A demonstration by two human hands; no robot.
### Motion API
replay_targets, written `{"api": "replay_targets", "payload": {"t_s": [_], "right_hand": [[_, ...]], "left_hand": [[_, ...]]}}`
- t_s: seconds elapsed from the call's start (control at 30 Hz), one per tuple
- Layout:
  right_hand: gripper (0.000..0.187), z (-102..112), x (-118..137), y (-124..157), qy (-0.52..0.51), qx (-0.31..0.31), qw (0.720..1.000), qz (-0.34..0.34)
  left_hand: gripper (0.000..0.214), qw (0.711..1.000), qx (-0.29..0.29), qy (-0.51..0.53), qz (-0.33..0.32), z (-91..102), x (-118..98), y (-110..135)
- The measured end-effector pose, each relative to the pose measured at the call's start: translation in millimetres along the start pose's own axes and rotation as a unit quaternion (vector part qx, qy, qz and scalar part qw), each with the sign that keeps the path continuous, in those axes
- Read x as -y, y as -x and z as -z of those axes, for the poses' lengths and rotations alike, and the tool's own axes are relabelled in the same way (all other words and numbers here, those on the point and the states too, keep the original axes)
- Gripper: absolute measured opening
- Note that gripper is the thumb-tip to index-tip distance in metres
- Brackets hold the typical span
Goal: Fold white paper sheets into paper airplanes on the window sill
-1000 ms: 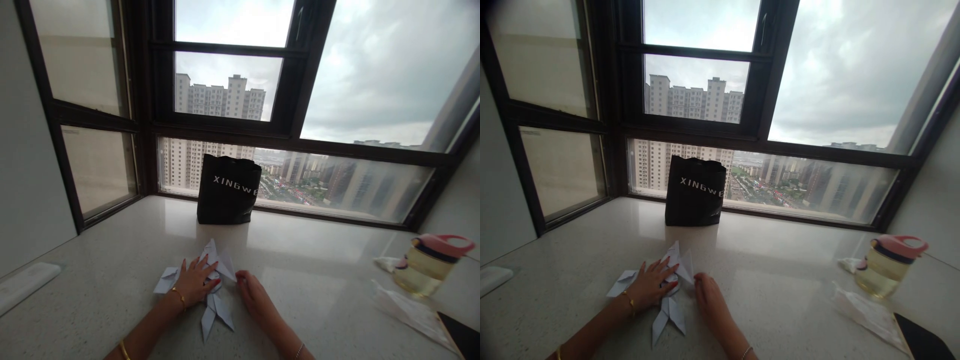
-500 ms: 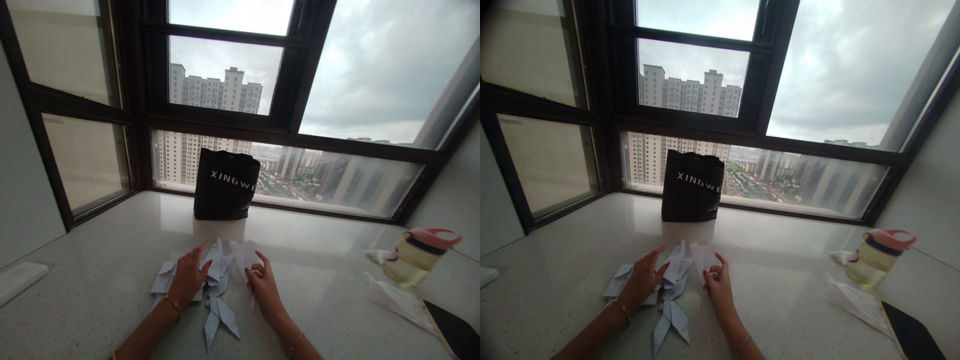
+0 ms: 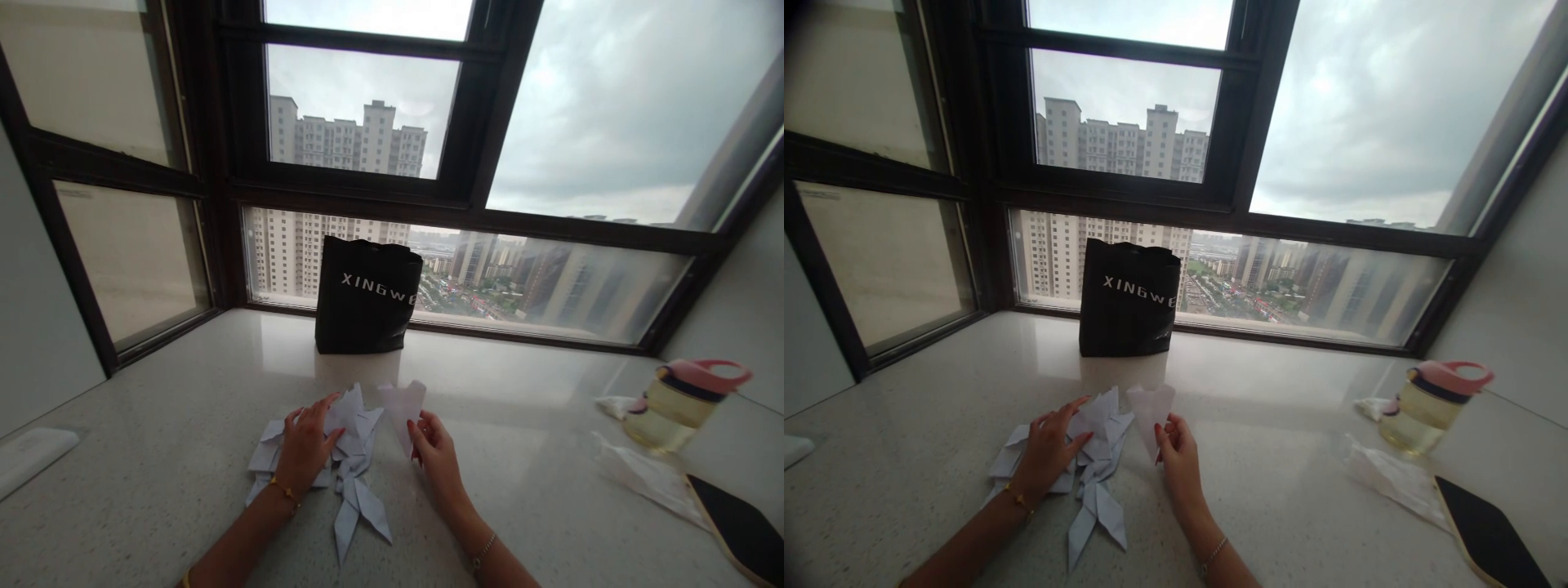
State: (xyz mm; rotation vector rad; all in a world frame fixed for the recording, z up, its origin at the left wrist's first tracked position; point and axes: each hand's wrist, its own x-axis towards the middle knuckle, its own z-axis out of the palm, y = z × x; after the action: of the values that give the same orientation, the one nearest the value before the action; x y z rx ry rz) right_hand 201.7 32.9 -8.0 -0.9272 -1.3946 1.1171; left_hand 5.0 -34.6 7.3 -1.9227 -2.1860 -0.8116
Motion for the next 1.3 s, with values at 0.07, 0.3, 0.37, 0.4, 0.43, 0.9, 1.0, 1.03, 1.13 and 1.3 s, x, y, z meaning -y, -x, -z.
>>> {"api": "replay_targets", "payload": {"t_s": [0.07,0.3,0.37,0.4,0.43,0.9,1.0,1.03,1.13,1.3], "right_hand": [[0.041,1.8,1.3,0.3,0.007,0.003,1.0,0.017],[0.03,-1.5,10.3,14.8,0.213,-0.069,0.959,0.174],[0.023,-5.2,15.3,21.0,0.243,-0.059,0.94,0.234],[0.019,-6.9,17.9,23.7,0.253,-0.047,0.93,0.261],[0.016,-8.4,20.3,25.9,0.262,-0.032,0.922,0.283],[0.03,-15.4,9.1,20.9,0.002,0.081,0.995,0.053],[0.036,-16.4,8.7,17.8,-0.085,0.05,0.995,0.002],[0.039,-16.6,8.7,17.0,-0.103,0.043,0.994,-0.011],[0.041,-17.2,8.2,16.2,-0.127,0.057,0.989,-0.04],[0.036,-17.6,1.5,17.1,-0.051,0.106,0.993,-0.004]], "left_hand": [[0.039,1.0,-0.022,0.014,-0.002,0.8,1.5,-0.7],[0.031,0.982,-0.142,0.103,-0.072,-1.9,8.0,-5.1],[0.031,0.972,-0.132,0.156,-0.119,-2.1,5.2,-3.1],[0.032,0.967,-0.116,0.176,-0.142,-2.1,2.6,-0.9],[0.035,0.964,-0.095,0.19,-0.163,-1.9,-0.6,1.9],[0.044,0.901,-0.052,0.43,-0.028,-2.3,-16.0,7.4],[0.054,0.846,0.023,0.531,0.027,-8.2,-17.2,5.6],[0.058,0.83,0.06,0.554,0.03,-10.1,-18.7,6.1],[0.056,0.814,0.131,0.565,0.026,-13.1,-24.9,9.6],[0.033,0.845,0.075,0.528,0.043,-8.3,-27.8,10.3]]}}
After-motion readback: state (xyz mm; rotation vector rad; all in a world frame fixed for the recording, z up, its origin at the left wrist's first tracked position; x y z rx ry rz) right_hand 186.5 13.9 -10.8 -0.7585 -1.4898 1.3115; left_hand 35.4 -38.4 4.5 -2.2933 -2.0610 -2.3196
